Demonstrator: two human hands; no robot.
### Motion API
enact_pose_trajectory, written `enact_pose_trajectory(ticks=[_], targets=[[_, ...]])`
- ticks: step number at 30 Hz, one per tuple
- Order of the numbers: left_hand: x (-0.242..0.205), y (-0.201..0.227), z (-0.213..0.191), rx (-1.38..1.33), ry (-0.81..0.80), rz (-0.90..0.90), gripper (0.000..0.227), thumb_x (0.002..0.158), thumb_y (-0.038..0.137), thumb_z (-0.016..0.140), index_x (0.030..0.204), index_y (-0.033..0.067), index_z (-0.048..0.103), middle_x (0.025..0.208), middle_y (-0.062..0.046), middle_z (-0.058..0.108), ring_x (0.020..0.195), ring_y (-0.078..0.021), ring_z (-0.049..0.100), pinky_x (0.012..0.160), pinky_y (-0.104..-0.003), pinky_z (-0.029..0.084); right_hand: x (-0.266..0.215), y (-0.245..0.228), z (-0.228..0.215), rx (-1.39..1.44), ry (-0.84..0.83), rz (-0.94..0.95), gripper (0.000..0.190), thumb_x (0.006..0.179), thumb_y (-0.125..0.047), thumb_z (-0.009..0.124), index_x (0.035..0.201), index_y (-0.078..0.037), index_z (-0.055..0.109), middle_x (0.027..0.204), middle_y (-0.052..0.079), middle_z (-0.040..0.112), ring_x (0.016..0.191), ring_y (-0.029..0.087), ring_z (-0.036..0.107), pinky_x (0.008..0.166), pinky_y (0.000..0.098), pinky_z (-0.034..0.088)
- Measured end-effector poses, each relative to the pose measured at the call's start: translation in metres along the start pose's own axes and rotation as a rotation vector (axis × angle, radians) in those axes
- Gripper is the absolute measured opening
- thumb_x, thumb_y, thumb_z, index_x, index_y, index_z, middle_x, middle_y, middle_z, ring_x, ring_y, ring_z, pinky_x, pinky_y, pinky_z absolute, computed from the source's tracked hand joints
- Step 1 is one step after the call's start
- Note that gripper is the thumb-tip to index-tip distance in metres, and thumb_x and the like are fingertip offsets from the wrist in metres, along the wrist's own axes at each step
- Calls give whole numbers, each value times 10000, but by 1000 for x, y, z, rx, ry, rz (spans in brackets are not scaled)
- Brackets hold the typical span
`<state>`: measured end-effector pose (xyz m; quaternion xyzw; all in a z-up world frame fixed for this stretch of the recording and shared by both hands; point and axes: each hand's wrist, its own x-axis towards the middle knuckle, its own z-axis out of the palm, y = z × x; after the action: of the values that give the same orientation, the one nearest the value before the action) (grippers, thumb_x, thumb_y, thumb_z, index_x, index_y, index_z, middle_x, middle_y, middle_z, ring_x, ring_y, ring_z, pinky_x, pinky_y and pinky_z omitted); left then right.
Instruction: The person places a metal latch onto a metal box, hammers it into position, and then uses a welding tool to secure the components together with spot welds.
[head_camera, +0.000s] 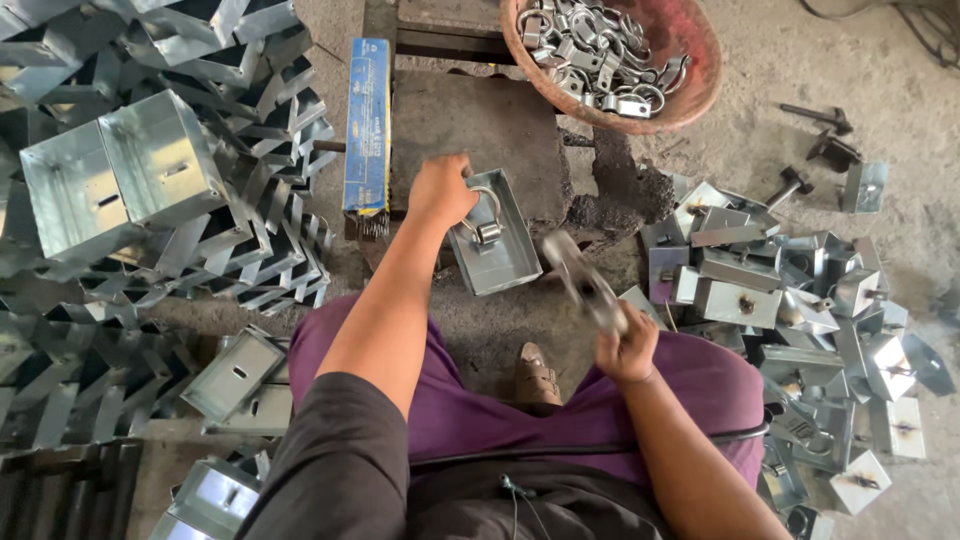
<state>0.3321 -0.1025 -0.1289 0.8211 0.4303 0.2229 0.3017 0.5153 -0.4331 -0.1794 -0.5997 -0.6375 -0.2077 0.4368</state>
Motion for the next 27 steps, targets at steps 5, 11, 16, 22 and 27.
enact_pose_trajectory(ticks=[5,11,16,22,27], targets=[[7,-12,10,-14,7,-22,297,674,101,814,947,61,703,995,-160,731,955,-354,705,811,-439,569,13,-16,16,-147,-449,285,332,1043,-372,617,1040,-40,626,781,178,672,684,353,672,608,461,522],[19,-23,2,15,112,40,221,696,79,794,903,52,720,977,-181,733,957,-397,694,816,-468,561,36,-35,22,-210,-632,549,400,960,-490,627,914,-97,687,649,157,650,609,392,657,548,488,507],[-6,1,-11,-11,-2,46,211,744,91,774,941,52,712,1025,-151,746,996,-361,712,856,-444,573,40,-22,1,-29,-381,624,420,981,-438,627,898,-29,662,638,154,614,545,314,624,536,451,495],[-31,51,-47,128,235,266,206,868,105,787,1007,86,636,1169,-91,690,1184,-298,664,928,-423,558,91,8,-25,-202,-405,948,412,948,-448,707,996,-42,756,693,167,683,633,317,679,617,451,516],[-55,43,-38,482,512,763,252,896,144,790,1038,131,582,1407,-90,585,1392,-309,560,1160,-481,458,85,57,-13,-269,-421,873,297,897,-235,681,1131,-70,761,898,231,723,854,426,700,789,485,546]])
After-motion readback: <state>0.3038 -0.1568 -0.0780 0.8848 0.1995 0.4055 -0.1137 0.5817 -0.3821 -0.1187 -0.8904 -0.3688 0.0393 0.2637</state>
